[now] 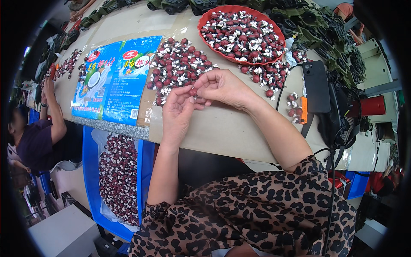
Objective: The person assembles small decorative items by attaching white parts to round beads by hand and placing them onto the table.
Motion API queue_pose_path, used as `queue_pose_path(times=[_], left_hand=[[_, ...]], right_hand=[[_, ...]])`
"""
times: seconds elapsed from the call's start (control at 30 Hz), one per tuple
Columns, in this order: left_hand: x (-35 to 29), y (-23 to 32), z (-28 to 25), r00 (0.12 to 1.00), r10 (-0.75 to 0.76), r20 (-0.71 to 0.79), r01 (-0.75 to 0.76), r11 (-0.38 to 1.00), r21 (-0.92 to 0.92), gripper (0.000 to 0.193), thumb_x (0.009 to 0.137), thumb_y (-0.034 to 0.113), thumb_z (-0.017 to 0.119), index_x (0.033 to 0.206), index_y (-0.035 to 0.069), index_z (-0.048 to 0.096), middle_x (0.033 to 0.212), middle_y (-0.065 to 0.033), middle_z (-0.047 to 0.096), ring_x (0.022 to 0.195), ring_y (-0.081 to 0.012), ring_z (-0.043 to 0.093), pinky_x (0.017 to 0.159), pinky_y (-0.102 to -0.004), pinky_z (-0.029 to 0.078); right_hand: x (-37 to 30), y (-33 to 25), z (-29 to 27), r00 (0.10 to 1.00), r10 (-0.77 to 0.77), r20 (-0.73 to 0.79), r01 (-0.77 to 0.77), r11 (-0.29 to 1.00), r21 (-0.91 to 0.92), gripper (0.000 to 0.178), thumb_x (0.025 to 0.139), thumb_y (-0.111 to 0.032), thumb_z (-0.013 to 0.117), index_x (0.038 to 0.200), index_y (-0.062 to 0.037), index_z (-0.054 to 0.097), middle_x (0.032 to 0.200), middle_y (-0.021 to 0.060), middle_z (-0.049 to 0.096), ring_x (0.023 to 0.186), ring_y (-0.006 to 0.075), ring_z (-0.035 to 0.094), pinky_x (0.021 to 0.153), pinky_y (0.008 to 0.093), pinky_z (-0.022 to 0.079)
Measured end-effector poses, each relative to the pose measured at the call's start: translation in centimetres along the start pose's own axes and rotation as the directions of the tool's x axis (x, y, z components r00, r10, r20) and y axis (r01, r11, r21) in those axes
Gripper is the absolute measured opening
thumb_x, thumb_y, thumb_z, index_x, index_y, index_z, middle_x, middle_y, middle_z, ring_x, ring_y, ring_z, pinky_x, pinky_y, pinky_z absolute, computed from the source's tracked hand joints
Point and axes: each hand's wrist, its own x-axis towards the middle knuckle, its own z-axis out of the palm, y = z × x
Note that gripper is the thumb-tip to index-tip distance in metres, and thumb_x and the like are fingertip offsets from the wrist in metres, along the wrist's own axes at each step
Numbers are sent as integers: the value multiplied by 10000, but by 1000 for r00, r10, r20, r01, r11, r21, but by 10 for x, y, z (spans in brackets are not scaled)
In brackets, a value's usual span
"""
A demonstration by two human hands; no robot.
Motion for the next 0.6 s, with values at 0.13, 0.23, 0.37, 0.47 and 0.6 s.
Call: queue_pose_path(times=[0.13,0.23,0.37,0.47,0.6], left_hand=[[-1,-2,-2,1000,16,3,-16,1000,12,198,848,-16,408,1046,-24,414,921,-115,534,791,-187,586,674,-255,477],[-1,-5,0,1000,18,2,-18,1000,3,199,845,-17,421,1043,-27,416,922,-110,534,786,-169,581,683,-252,477],[-2,-5,1,998,44,-47,-42,998,38,187,854,-6,409,1037,-29,441,876,-115,568,742,-154,586,670,-248,485],[-3,-6,2,998,35,-56,-33,999,41,166,858,-3,407,1019,-31,442,864,-113,569,729,-152,588,666,-246,486],[-3,-11,-2,998,39,-55,-34,995,93,151,858,-4,410,1003,-38,434,852,-115,566,717,-153,592,659,-245,486]], right_hand=[[1,3,1,1000,-22,7,22,1000,-14,177,746,-54,580,890,42,541,791,71,594,662,91,570,579,203,468],[1,6,1,999,-34,4,34,999,-29,172,739,-44,575,880,47,536,791,68,583,667,89,565,588,202,472],[3,7,6,994,-102,-32,100,993,-63,186,704,-50,597,838,64,534,715,67,572,599,81,561,523,194,466],[2,6,8,995,-86,-46,83,995,-52,180,701,-41,597,825,69,529,708,70,569,601,91,566,510,199,466],[0,4,11,998,-8,-69,7,1000,-13,174,698,-36,595,811,71,518,704,78,565,587,101,563,492,197,462]])
